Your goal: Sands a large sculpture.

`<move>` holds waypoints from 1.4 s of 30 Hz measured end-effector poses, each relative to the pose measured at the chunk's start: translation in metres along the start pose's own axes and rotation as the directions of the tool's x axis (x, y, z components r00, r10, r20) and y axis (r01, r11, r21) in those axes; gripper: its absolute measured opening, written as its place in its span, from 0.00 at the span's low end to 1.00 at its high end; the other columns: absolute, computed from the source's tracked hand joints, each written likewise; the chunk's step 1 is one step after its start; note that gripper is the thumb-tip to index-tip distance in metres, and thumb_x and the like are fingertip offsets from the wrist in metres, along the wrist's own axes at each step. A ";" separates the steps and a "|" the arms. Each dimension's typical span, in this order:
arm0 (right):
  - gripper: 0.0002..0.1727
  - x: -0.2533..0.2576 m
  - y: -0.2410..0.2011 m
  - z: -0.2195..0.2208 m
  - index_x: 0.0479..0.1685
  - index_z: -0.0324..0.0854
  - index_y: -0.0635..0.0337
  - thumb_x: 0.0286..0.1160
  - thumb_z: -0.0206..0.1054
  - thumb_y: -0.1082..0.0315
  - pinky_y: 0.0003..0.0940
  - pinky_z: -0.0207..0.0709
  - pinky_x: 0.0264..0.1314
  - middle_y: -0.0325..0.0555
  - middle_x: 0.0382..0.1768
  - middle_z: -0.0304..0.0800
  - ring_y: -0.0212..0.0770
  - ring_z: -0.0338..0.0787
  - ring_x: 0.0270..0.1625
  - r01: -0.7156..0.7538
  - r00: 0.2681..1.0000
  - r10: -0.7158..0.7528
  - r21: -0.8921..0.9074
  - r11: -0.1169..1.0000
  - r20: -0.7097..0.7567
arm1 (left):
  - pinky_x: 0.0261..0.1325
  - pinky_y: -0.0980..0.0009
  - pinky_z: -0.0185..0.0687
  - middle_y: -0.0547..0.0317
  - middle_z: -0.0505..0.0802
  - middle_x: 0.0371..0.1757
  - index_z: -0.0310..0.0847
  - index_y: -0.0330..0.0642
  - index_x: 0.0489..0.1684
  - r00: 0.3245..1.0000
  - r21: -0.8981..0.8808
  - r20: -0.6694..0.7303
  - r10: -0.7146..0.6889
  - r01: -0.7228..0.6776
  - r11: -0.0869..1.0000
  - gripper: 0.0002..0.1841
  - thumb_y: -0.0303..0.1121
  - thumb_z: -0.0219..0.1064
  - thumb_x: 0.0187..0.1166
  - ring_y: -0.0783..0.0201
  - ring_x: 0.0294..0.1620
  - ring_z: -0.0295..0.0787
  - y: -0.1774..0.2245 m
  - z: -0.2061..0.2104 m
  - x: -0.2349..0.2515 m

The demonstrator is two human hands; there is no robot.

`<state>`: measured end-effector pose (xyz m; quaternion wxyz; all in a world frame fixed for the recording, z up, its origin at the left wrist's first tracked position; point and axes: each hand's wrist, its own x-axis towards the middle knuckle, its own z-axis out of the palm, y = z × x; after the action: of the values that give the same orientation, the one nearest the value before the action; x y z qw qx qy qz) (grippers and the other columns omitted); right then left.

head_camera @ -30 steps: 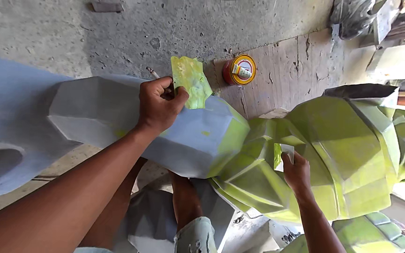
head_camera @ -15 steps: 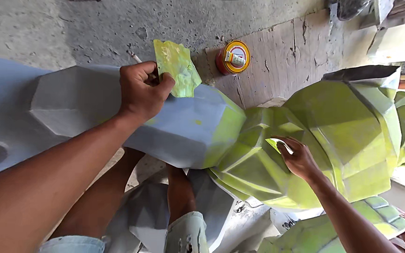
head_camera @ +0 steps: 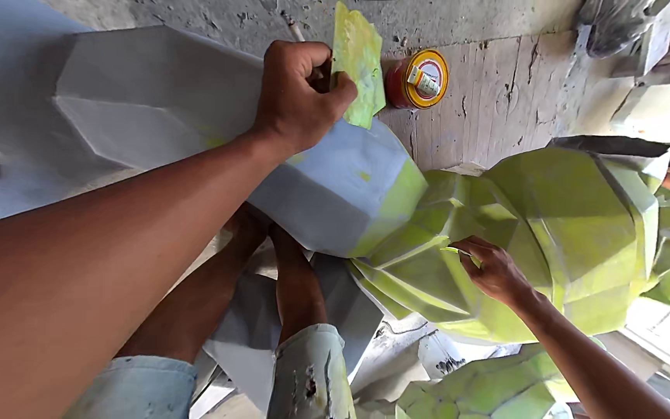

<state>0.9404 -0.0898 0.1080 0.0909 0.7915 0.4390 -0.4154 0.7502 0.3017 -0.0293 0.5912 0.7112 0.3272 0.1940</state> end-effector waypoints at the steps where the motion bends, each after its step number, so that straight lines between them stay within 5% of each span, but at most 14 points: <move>1: 0.15 -0.002 -0.002 0.002 0.58 0.91 0.43 0.84 0.59 0.62 0.39 0.89 0.52 0.32 0.52 0.91 0.30 0.91 0.50 -0.003 1.000 0.003 -0.023 1.000 0.000 | 0.27 0.82 0.75 0.71 0.85 0.24 0.84 0.45 0.29 1.000 -0.012 0.001 -0.001 0.001 1.000 0.09 0.38 0.65 0.78 0.83 0.22 0.79 0.000 0.000 0.000; 7: 0.18 -0.019 -0.054 0.010 0.64 0.87 0.48 0.88 0.55 0.59 0.53 0.87 0.49 0.41 0.48 0.92 0.42 0.93 0.48 -0.221 0.972 0.218 -0.031 0.975 -0.094 | 0.29 0.81 0.78 0.71 0.86 0.25 0.84 0.47 0.29 1.000 -0.080 -0.008 -0.012 0.011 0.997 0.09 0.39 0.67 0.77 0.82 0.24 0.81 -0.003 -0.001 0.000; 13: 0.14 -0.049 -0.078 0.044 0.58 0.87 0.57 0.78 0.63 0.67 0.59 0.85 0.56 0.50 0.49 0.94 0.51 0.94 0.53 -0.435 0.875 0.436 0.052 0.899 -0.211 | 0.30 0.80 0.78 0.72 0.86 0.24 0.83 0.48 0.28 1.000 -0.109 0.008 -0.008 0.009 0.994 0.09 0.40 0.67 0.76 0.81 0.24 0.81 -0.005 -0.002 0.001; 17: 0.16 -0.054 -0.078 0.070 0.59 0.91 0.55 0.80 0.61 0.68 0.56 0.87 0.49 0.49 0.48 0.94 0.50 0.94 0.49 -0.452 0.850 0.424 -0.019 0.892 -0.313 | 0.28 0.81 0.76 0.72 0.85 0.24 0.83 0.48 0.27 1.000 -0.116 0.010 0.005 -0.004 0.993 0.09 0.40 0.67 0.76 0.82 0.23 0.80 -0.005 -0.001 0.001; 22: 0.19 -0.048 -0.074 0.094 0.67 0.87 0.56 0.80 0.60 0.71 0.55 0.86 0.57 0.55 0.56 0.90 0.55 0.91 0.59 -0.540 0.798 0.469 -0.101 0.836 -0.379 | 0.27 0.81 0.74 0.73 0.84 0.23 0.81 0.50 0.27 0.999 -0.120 0.031 -0.008 0.012 0.993 0.09 0.41 0.68 0.76 0.82 0.22 0.79 -0.005 -0.002 0.001; 32: 0.19 -0.045 -0.092 0.123 0.66 0.88 0.53 0.78 0.65 0.70 0.51 0.86 0.57 0.53 0.53 0.87 0.53 0.87 0.61 -0.606 0.792 0.549 -0.246 0.756 -0.267 | 0.35 0.85 0.77 0.72 0.86 0.29 0.83 0.48 0.31 0.999 -0.062 0.019 -0.031 0.032 0.998 0.10 0.42 0.67 0.78 0.85 0.29 0.81 -0.002 -0.002 -0.001; 37: 0.19 -0.061 -0.082 0.122 0.65 0.89 0.53 0.74 0.68 0.69 0.49 0.85 0.59 0.49 0.56 0.89 0.52 0.88 0.61 -0.513 0.844 0.450 -0.194 0.836 -0.293 | 0.31 0.84 0.76 0.73 0.85 0.26 0.84 0.48 0.30 1.000 -0.088 0.027 -0.010 0.012 0.996 0.10 0.41 0.67 0.78 0.84 0.25 0.79 -0.003 -0.003 0.000; 42: 0.20 -0.050 -0.077 0.112 0.68 0.87 0.56 0.77 0.63 0.71 0.55 0.86 0.56 0.57 0.59 0.87 0.57 0.89 0.60 -0.553 0.775 0.481 -0.073 0.830 -0.410 | 0.31 0.82 0.79 0.72 0.87 0.27 0.84 0.47 0.31 1.000 -0.106 0.024 -0.008 0.011 0.994 0.09 0.41 0.67 0.78 0.83 0.25 0.82 -0.005 -0.003 0.000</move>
<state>0.8027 -0.1312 0.0901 0.1910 0.9335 0.2501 -0.1716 0.7477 0.3042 -0.0337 0.6328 0.6795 0.3129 0.2000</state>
